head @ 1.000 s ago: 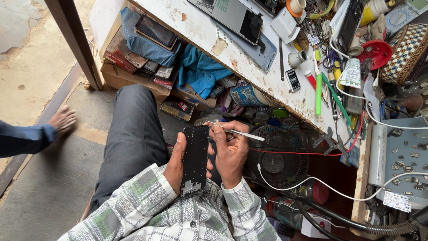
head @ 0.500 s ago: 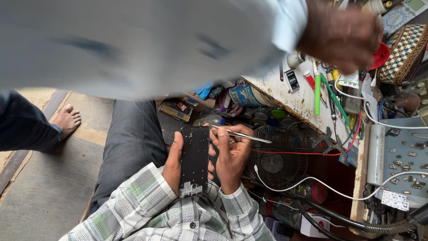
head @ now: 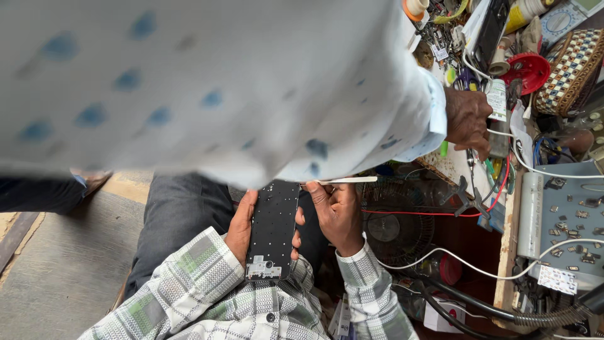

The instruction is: The person sits at a cluttered repair bench holding a phone with its back cover removed and uses a small metal tool to pry and scrape along the phone's inner frame. They work around the edges of the device, then pick up the phone body and handle it with both hands at the end.

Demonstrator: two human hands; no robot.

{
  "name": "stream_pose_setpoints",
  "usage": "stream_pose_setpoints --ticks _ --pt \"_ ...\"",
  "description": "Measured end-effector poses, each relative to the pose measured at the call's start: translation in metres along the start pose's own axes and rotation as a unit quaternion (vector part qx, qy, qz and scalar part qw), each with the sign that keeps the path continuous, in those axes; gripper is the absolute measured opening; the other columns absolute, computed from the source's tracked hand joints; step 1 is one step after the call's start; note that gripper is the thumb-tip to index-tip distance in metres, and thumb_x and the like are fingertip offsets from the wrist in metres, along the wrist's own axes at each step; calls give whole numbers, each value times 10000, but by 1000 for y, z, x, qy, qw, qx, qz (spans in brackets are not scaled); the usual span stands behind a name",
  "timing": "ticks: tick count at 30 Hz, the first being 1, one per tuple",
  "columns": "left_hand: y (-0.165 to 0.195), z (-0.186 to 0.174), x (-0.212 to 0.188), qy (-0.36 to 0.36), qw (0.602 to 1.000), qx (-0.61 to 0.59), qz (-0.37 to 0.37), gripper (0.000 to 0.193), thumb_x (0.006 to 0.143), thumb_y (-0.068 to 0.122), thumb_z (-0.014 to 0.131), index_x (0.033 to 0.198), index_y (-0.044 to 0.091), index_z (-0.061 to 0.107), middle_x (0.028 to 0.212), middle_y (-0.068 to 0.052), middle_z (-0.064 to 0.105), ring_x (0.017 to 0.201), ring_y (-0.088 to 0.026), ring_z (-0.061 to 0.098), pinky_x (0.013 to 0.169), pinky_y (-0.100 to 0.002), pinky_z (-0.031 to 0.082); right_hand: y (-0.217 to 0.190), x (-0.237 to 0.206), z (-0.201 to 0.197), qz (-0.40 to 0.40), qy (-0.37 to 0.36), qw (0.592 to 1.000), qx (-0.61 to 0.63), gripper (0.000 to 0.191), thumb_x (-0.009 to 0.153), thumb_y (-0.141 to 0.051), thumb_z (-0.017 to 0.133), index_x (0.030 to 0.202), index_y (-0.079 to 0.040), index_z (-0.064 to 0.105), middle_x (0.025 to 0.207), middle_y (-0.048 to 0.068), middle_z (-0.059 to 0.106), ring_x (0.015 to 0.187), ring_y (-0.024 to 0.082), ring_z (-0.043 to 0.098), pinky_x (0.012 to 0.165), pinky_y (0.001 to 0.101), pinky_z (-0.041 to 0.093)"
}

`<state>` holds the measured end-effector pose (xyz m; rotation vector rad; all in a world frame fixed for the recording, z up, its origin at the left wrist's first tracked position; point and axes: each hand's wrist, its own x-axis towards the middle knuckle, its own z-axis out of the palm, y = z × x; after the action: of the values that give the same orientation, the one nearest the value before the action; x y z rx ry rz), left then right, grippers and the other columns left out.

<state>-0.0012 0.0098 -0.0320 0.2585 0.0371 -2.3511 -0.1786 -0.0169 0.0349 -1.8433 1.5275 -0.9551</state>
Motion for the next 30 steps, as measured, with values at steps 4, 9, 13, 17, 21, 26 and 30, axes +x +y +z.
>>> stream_pose_setpoints --ticks 4,9,13,17,21,26,30 --pt "1 -1 -1 -19 999 27 4 859 992 720 270 1167 -49 610 983 -162 686 705 -282 726 597 -425 656 -4 7 -6 -51 -39 997 43 150 1049 -55 603 1141 2 500 1028 168 737 952 228 767 782 320 634" --pt "2 4 -1 9 998 58 -1 884 954 765 235 1139 -5 629 947 -136 696 670 -251 726 566 -406 655 -10 16 -15 -86 -88 991 54 144 1061 -40 574 1127 -15 448 1058 153 694 1013 220 769 846 308 673" --pt "5 10 -4 12 997 82 -6 856 951 753 250 1119 8 636 904 -133 703 637 -262 731 552 -396 651 -12 20 -22 -55 -118 990 54 158 1027 -28 585 1107 -22 449 1053 145 700 970 217 764 786 298 663" --pt "9 13 -5 9 996 85 -8 882 970 763 252 1091 -23 635 880 -147 700 610 -273 733 531 -388 651 -12 23 -25 -72 -140 982 107 144 1045 -15 595 1117 -18 471 1079 150 690 1074 237 753 902 329 670" --pt "9 14 -6 -5 998 67 -7 854 972 746 262 1096 -15 630 909 -144 706 621 -281 734 528 -384 644 -11 24 -29 -57 -156 984 63 154 1025 -11 617 1111 -26 491 1076 133 725 1018 222 762 873 323 673" --pt "7 13 -6 3 996 86 4 837 982 742 273 1095 -6 631 901 -143 702 606 -279 729 511 -378 636 -8 29 -32 -118 -178 977 27 191 1015 20 613 1135 -23 471 1103 141 678 1045 244 761 869 324 690" --pt "9 12 -6 -20 994 103 -27 885 987 779 265 1090 -16 641 820 -185 694 582 -284 733 514 -358 643 -4 30 -35 -131 -193 972 16 210 1006 38 605 1149 -16 461 1100 149 641 1070 265 761 839 331 651"
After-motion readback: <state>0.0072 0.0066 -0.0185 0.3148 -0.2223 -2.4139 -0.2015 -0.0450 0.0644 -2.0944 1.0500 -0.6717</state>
